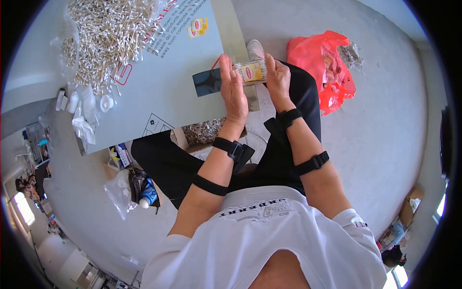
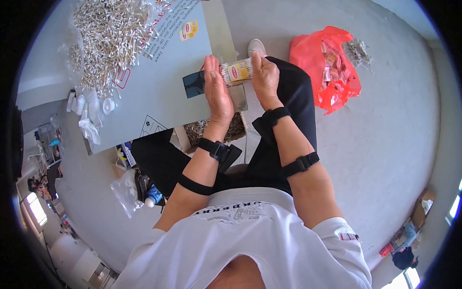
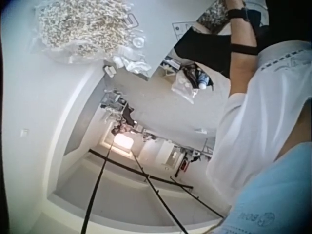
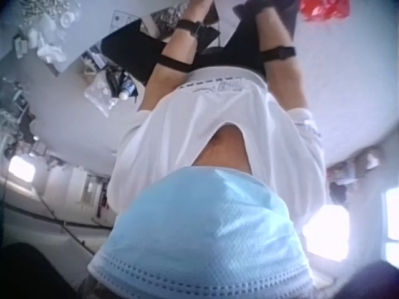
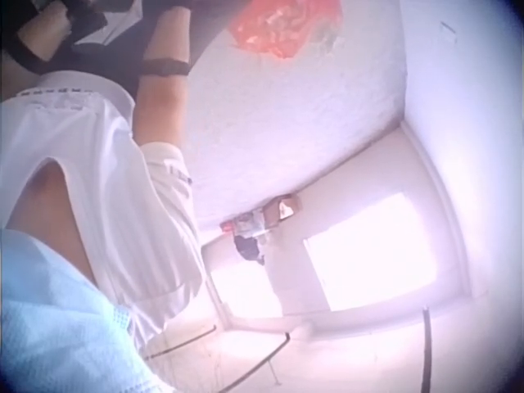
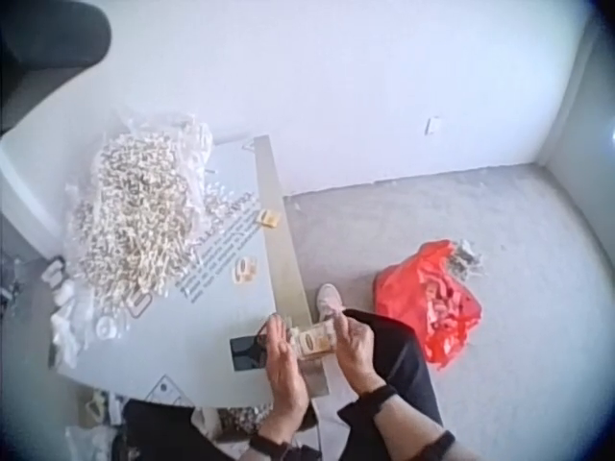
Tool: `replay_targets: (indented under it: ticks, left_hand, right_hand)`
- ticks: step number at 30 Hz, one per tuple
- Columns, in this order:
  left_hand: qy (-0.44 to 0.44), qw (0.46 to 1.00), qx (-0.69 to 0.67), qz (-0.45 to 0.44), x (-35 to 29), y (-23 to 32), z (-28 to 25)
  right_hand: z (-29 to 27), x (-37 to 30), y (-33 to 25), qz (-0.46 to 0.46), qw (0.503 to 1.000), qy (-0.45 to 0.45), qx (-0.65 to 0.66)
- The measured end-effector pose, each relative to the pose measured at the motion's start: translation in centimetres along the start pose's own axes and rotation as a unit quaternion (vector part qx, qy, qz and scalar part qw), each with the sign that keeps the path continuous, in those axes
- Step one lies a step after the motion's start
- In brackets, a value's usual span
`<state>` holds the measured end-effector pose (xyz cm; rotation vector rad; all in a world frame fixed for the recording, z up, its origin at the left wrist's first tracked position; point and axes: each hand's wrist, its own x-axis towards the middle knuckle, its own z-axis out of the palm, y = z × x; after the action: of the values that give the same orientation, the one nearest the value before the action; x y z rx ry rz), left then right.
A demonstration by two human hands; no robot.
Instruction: Packing cotton swabs into plastic sleeves by hand.
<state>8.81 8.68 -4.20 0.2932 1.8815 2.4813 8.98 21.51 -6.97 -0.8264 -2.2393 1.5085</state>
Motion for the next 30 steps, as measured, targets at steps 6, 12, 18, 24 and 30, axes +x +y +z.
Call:
replay_targets:
  ticks: [6,12,18,24,30]
  left_hand:
    - [0.015,1.000,-0.012,-0.011,-0.1,0.7,-0.4]
    - [0.018,0.998,-0.044,-0.047,-0.9,1.8,-0.7]
    - [0.064,0.988,-0.117,-0.077,-1.3,1.6,1.0]
    - [0.080,0.972,-0.193,-0.106,-1.2,1.7,2.3]
    - [0.143,0.971,-0.172,-0.089,-1.2,2.0,0.8]
  right_hand:
    - [-1.9,0.2,-1.1,-0.123,0.988,0.017,-0.096]
    - [-4.6,-0.1,-6.2,-0.383,0.862,-0.166,-0.287]
    - [-3.5,0.7,-6.1,-0.375,0.849,-0.238,-0.286]
    - [-3.1,0.8,-5.5,-0.378,0.860,-0.226,-0.256]
    - [-3.4,0.3,-4.8,-0.350,0.873,-0.224,-0.256]
